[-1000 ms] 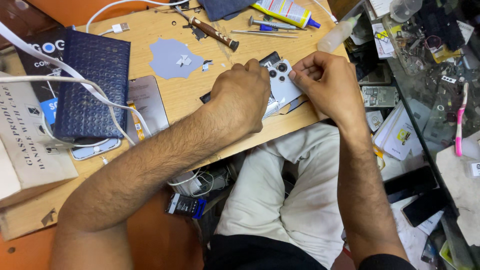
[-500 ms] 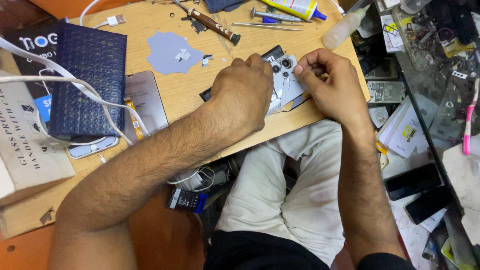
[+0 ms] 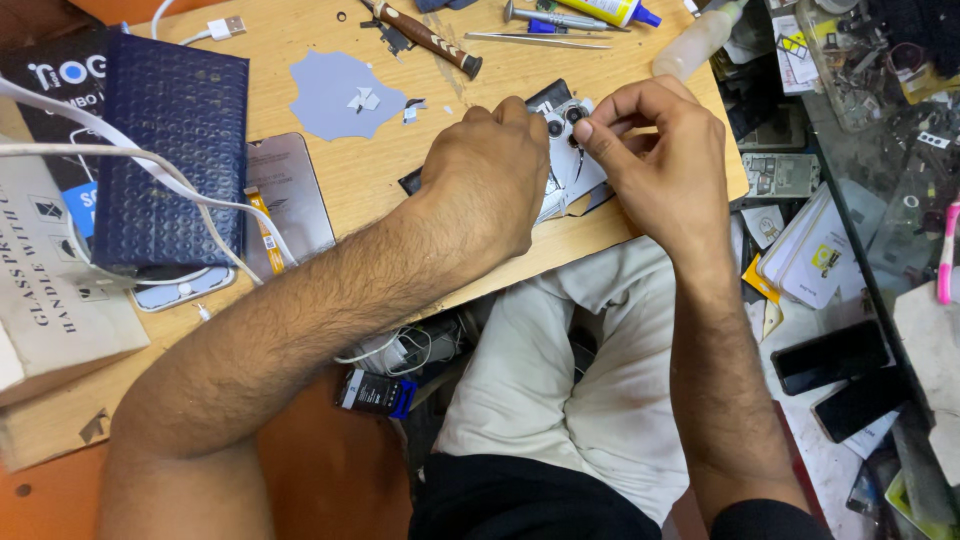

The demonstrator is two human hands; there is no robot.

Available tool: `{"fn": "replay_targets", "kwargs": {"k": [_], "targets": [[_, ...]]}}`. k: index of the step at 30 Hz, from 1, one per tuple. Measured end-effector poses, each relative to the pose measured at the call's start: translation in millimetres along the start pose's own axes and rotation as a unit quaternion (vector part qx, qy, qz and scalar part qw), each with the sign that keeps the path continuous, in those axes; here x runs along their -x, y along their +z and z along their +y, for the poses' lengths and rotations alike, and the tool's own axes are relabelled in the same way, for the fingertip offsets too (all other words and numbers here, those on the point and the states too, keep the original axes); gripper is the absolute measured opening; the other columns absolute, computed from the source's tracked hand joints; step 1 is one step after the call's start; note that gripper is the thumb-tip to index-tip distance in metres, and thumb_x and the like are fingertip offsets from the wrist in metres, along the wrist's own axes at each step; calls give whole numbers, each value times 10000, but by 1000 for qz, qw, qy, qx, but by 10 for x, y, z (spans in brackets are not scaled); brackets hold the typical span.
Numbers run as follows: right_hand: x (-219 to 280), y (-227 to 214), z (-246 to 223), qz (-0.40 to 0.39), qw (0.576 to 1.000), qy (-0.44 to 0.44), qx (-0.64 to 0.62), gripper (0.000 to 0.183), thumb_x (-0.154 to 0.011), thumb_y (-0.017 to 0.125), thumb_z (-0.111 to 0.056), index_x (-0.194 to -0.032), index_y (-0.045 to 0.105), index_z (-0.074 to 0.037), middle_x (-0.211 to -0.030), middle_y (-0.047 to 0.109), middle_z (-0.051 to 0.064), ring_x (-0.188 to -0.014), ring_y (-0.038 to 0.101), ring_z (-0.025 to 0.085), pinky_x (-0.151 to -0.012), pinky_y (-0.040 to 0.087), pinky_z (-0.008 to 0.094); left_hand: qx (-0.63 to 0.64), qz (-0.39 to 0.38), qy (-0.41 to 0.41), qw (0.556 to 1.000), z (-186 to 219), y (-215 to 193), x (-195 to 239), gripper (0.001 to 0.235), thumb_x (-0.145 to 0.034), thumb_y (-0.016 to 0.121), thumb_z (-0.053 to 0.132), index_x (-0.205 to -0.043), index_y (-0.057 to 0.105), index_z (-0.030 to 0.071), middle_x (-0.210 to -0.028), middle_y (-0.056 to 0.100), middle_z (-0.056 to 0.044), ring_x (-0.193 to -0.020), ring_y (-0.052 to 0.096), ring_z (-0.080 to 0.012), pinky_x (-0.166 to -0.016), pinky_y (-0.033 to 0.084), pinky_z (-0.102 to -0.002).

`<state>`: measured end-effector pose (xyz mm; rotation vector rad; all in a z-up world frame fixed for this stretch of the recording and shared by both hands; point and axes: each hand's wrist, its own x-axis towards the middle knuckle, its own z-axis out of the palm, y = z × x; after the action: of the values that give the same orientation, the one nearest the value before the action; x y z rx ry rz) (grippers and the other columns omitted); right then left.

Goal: The person applies adhesive to the back of a disassembled smartphone and carefully places small adhesive pieces around the camera module. They press the pieces into place, wipe the area with a cloth, and continue applying adhesive to secure components.

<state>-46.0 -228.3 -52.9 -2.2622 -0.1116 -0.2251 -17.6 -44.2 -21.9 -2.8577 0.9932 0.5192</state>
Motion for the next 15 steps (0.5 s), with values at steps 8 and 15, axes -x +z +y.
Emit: {"fn": "replay_targets", "kwargs": {"k": [8, 15], "targets": [[-32, -35, 62, -5, 985, 10, -175, 284, -942, 816, 55, -1122, 599, 22, -1105, 692, 58, -966, 758, 89, -849, 651, 223, 9, -4, -12, 1000, 14, 8, -28, 757, -738, 844, 263, -1289, 491, -118, -1220, 524, -229, -1087, 608, -337, -710, 612, -399], [-101, -31, 116, -17, 982, -2, -186, 246, -1003, 812, 87, -1152, 626, 26, -1037, 732, 98, -953, 735, 128, -869, 635, 259, 6, -15, -6, 1000, 11, 1, -35, 755, -757, 834, 267, -1291, 482, -134, -1218, 521, -243, -1064, 611, -344, -664, 619, -408]]}}
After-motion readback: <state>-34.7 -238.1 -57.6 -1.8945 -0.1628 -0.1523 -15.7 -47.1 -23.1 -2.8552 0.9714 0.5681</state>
